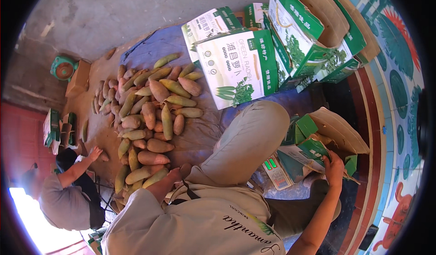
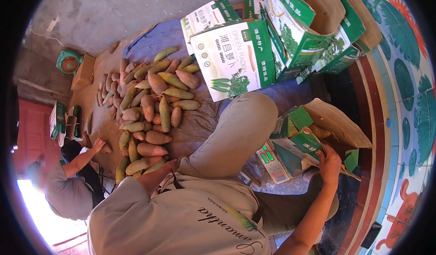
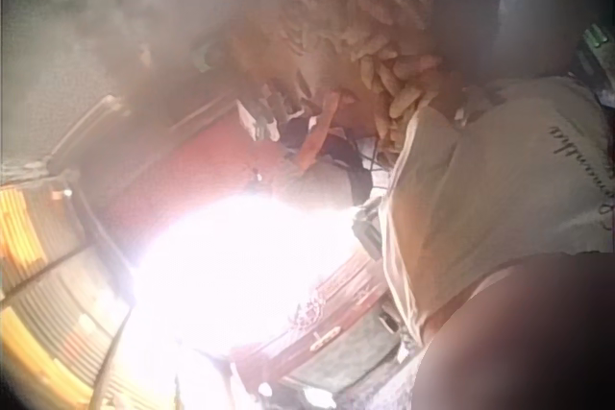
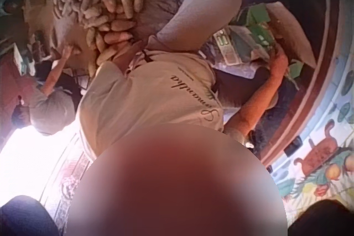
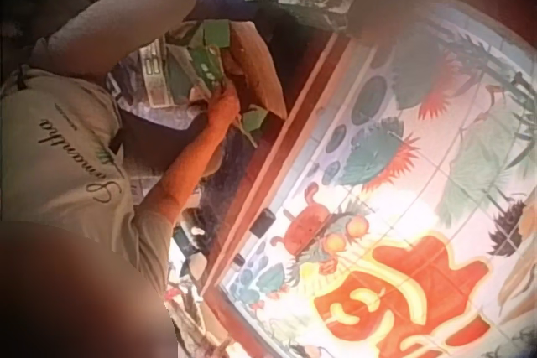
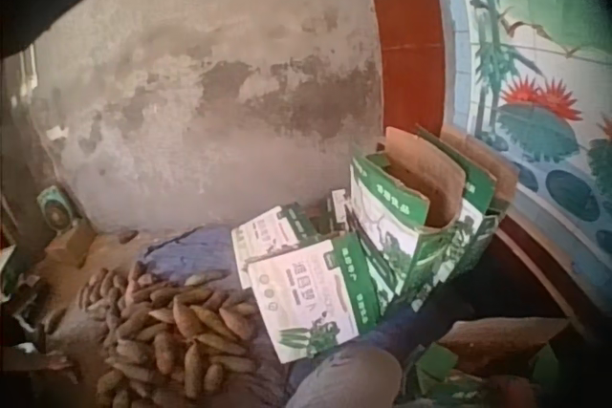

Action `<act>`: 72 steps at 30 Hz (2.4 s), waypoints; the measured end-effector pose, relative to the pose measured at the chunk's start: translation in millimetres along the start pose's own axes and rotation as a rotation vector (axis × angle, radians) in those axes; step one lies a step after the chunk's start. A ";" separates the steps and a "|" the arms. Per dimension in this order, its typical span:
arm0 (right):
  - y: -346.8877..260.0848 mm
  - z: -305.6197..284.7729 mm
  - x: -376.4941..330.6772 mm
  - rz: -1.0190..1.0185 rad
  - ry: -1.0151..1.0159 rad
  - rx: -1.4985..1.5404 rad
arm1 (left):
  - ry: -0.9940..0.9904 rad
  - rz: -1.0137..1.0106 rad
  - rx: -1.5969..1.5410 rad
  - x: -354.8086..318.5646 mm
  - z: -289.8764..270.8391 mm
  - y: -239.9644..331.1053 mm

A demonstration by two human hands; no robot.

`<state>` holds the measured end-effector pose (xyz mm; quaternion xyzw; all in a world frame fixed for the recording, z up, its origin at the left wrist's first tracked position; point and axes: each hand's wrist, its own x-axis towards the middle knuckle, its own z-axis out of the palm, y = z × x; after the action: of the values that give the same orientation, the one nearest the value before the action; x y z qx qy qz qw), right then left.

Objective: Picking up radishes from a pile, weighing them, and placing them into cardboard boxes.

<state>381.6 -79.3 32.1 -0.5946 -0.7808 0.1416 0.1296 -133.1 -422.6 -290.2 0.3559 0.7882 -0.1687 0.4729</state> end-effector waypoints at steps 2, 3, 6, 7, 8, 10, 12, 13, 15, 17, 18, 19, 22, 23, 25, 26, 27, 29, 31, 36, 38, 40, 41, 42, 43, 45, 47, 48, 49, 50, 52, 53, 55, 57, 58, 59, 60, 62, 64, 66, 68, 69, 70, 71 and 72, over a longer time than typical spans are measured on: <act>0.1 -4.2 -3.8 -0.001 0.012 0.009 | -0.036 -0.093 0.031 -25.9 -28.9 23.1; 1.7 -6.3 -5.3 0.010 -0.008 0.009 | -0.022 -0.136 0.002 -31.9 -37.2 28.6; 1.9 2.1 1.1 0.000 -0.031 0.034 | 0.040 -0.205 -0.036 -53.2 -54.2 43.4; 0.9 2.9 2.5 -0.001 -0.024 0.052 | 0.085 -0.215 -0.028 -57.2 -57.9 46.6; -0.8 3.5 3.6 -0.002 -0.021 0.053 | 0.089 -0.214 -0.028 -55.0 -58.3 45.3; -4.2 3.4 4.5 -0.020 0.009 0.048 | 0.086 -0.163 -0.055 -47.9 -60.2 45.4; -1.3 3.8 3.2 -0.011 0.007 0.038 | 0.060 -0.134 -0.006 -48.8 -66.3 54.4; 0.4 3.9 2.3 -0.009 -0.003 0.031 | 0.032 -0.114 0.038 -50.7 -70.4 59.7; 1.1 3.6 -0.5 -0.010 0.019 0.013 | 0.030 -0.106 0.078 -53.3 -77.3 66.7; -0.6 3.4 -1.4 -0.015 0.040 0.002 | 0.032 -0.105 0.118 -49.0 -81.1 64.2; -0.8 3.0 -1.3 -0.021 0.029 0.003 | 0.053 -0.105 0.114 -39.1 -79.6 58.2; -1.1 2.5 -1.9 -0.025 0.020 0.002 | 0.074 -0.102 0.112 -36.3 -85.4 58.3; -4.4 -1.7 -3.7 -0.016 -0.016 0.048 | 0.177 0.026 -0.054 -41.1 -111.3 60.8; -3.3 -2.9 -6.1 0.004 -0.003 0.049 | 0.179 0.040 -0.034 -48.7 -125.3 71.3; -2.0 -4.5 -8.9 -0.015 -0.057 0.036 | 0.232 0.027 -0.404 -63.3 -158.6 94.8; -2.5 -5.7 -9.8 -0.005 -0.044 0.042 | 0.239 0.036 -0.391 -62.0 -171.6 99.5; -2.9 -6.8 -11.4 -0.029 -0.055 0.050 | 0.329 0.082 -0.516 -60.1 -185.2 102.4; -3.8 -7.5 -14.5 -0.032 -0.053 0.056 | 0.498 0.197 -0.718 -65.2 -213.2 124.4; -4.8 -9.3 -17.1 -0.047 -0.147 0.034 | 0.622 0.333 -0.888 -89.7 -245.1 155.9; -4.0 -15.8 -26.4 -0.010 -0.246 0.060 | 0.638 0.628 -1.005 -182.8 -309.7 244.5; -3.5 -17.5 -28.6 0.012 -0.299 0.044 | 0.622 0.863 -0.960 -203.5 -322.8 270.9; -0.3 -16.6 -30.2 0.006 -0.369 -0.006 | 0.609 0.977 -0.912 -232.3 -325.9 305.7; 1.3 -14.9 -30.4 0.013 -0.361 -0.001 | 0.604 1.076 -0.875 -243.2 -323.7 322.5; 3.1 -13.3 -30.7 0.013 -0.378 0.006 | 0.601 1.084 -0.866 -249.9 -320.5 338.3; 4.3 -12.9 -30.8 0.012 -0.394 0.012 | 0.536 1.169 -0.819 -255.4 -316.3 353.9; 3.6 -14.7 -31.2 0.007 -0.389 0.003 | 0.425 1.265 -0.715 -265.4 -307.6 384.5; 3.3 -15.7 -31.9 0.000 -0.389 -0.010 | 0.376 1.278 -0.600 -270.8 -293.8 414.6; 2.9 -15.8 -31.5 0.000 -0.392 -0.015 | 0.373 1.277 -0.540 -273.1 -285.2 429.0; 3.0 -15.6 -30.9 -0.001 -0.398 -0.020 | 0.332 1.264 -0.476 -276.2 -277.5 444.0; 3.1 -15.6 -30.5 -0.009 -0.398 -0.022 | 0.295 1.247 -0.417 -279.6 -268.9 457.1; 3.4 -14.6 -30.7 -0.034 -0.349 -0.007 | 0.290 1.303 -0.384 -264.1 -243.8 480.8; 2.4 -14.9 -29.7 -0.057 -0.352 -0.007 | 0.275 1.289 -0.346 -265.0 -232.5 490.3; -4.1 -21.1 -29.6 0.005 -0.361 -0.013 | 0.137 1.257 -0.376 -265.9 -212.0 503.4; -9.0 -26.4 -30.9 -0.001 -0.363 -0.035 | 0.036 1.226 -0.462 -263.0 -197.1 507.4; -10.2 -25.7 -28.8 0.016 -0.352 -0.052 | -0.027 1.284 -0.532 -261.6 -193.1 505.1; -6.9 -23.0 -30.1 -0.006 -0.360 -0.058 | -0.104 1.348 -0.597 -262.7 -193.5 501.6; -2.2 -19.9 -31.3 -0.025 -0.314 -0.019 | -0.083 1.339 -0.617 -262.4 -198.6 494.4; 0.9 -16.5 -31.7 -0.062 -0.278 0.020 | -0.006 1.472 -0.548 -270.1 -214.7 475.1; 0.8 -16.4 -30.7 -0.047 -0.251 0.047 | 0.203 1.495 -0.529 -263.8 -235.5 446.1; -0.5 -15.5 -28.8 -0.053 -0.233 0.044 | 0.385 1.466 -0.589 -252.8 -255.8 410.3; -0.7 -14.9 -26.7 -0.058 -0.216 0.041 | 0.576 1.353 -0.643 -216.5 -271.5 368.0; 1.1 -14.1 -25.5 -0.045 -0.229 0.049 | 0.678 1.274 -0.628 -202.6 -277.8 343.4; 0.5 -15.3 -25.0 -0.029 -0.241 0.054 | 0.719 1.176 -0.637 -177.0 -281.1 315.5; -0.3 -15.6 -25.9 -0.039 -0.252 0.050 | 0.802 1.093 -0.535 -158.3 -283.2 287.3; -1.5 -15.6 -25.8 -0.011 -0.255 0.059 | 0.847 0.957 -0.450 -144.7 -281.8 257.6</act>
<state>392.8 -103.6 46.3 -0.5635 -0.7896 0.2381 0.0475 -80.4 -133.2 -7.0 0.5939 0.6770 0.3815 0.2084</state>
